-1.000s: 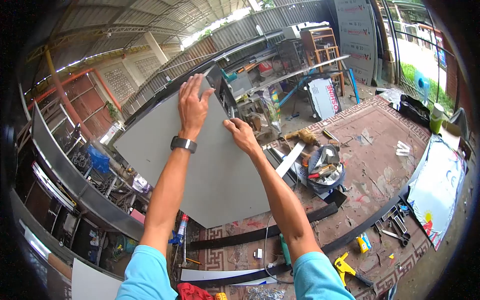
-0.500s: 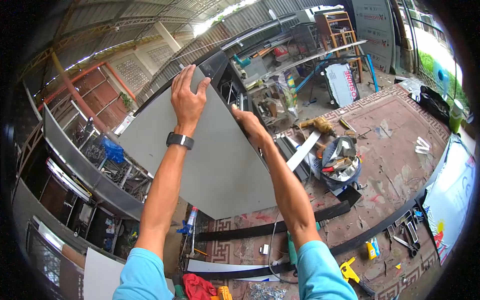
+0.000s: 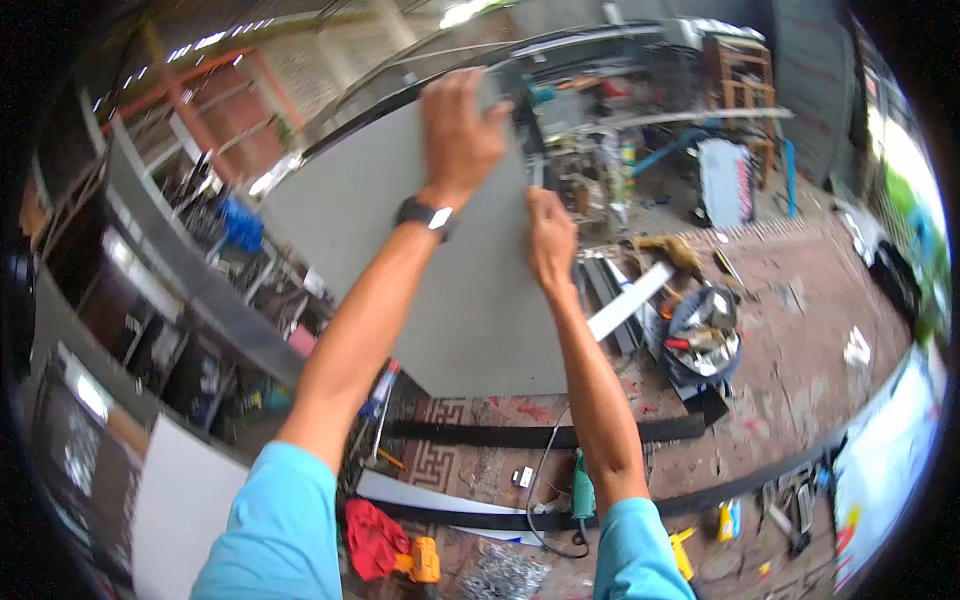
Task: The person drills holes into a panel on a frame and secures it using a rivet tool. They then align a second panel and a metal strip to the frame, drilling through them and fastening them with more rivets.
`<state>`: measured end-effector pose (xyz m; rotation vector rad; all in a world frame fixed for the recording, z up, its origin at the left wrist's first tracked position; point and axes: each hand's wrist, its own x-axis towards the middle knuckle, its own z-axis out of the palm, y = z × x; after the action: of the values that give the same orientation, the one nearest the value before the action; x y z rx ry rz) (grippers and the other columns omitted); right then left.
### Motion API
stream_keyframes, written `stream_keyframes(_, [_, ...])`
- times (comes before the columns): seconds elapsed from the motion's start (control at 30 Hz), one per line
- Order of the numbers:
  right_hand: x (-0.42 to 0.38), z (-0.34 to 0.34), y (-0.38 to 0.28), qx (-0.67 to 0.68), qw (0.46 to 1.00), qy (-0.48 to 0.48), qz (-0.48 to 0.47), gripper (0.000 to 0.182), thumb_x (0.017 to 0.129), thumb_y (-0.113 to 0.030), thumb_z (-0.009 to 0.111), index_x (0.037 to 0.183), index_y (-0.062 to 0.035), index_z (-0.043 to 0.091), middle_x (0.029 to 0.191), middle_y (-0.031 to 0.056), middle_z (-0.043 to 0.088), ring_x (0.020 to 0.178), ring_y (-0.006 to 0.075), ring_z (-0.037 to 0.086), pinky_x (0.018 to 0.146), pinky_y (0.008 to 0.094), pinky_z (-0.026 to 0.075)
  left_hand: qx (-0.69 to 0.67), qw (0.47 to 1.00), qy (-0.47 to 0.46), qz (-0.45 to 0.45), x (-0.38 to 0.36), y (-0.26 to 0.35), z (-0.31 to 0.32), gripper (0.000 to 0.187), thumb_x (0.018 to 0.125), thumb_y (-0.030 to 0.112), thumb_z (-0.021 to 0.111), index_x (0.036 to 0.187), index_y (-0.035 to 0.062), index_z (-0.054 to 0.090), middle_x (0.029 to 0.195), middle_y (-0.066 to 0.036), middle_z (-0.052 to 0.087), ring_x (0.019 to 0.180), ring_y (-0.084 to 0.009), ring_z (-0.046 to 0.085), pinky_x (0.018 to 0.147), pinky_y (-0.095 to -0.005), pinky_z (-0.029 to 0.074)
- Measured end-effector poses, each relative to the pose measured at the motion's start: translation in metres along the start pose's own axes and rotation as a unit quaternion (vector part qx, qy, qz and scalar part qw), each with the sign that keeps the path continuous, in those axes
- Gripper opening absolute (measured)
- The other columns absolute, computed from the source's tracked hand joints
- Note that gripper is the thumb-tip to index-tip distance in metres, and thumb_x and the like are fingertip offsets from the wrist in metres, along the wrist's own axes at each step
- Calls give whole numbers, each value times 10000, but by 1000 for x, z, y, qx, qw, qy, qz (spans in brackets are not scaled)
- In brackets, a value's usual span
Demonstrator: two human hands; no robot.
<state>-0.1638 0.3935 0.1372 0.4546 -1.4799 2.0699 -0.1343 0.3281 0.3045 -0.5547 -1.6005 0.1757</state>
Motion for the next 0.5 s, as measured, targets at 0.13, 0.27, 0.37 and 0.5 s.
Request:
stream_keyframes(0.13, [-12, 5, -14, -224, 974, 30, -9, 467, 956, -477, 324, 971, -87, 580, 845, 237, 622, 825, 445, 585, 709, 485, 450, -15, 999, 34, -1, -6, -3, 5, 511, 744, 193, 673, 1164, -9, 465, 1154, -172, 510, 1129, -344, 459, 1003, -482, 317])
stream_keyframes(0.27, [-10, 9, -14, -316, 946, 67, -25, 531, 945, -538, 234, 980, -129, 571, 858, 242, 622, 851, 474, 565, 707, 530, 428, -62, 995, 69, -22, -10, -6, 13, 540, 750, 249, 666, 1184, -12, 480, 1195, -179, 515, 1167, -342, 452, 1039, -483, 298])
stream_keyframes(0.37, [0, 3, 15, -348, 923, 81, -140, 533, 955, -487, 244, 1103, -103, 584, 1045, 199, 610, 908, 434, 572, 730, 507, 438, -64, 995, 60, -56, -20, 0, 16, 563, 796, 301, 619, 1246, 1, 465, 1281, -195, 473, 1248, -360, 387, 1076, -485, 252])
stream_keyframes(0.5, [8, -5, 19, -459, 864, 40, -205, 512, 955, -481, 250, 1119, -86, 532, 794, 198, 650, 692, 378, 618, 572, 505, 452, -145, 949, 91, -263, -102, 29, -54, 586, 774, 247, 663, 1268, 9, 456, 1339, -197, 406, 1277, -379, 335, 1085, -490, 228])
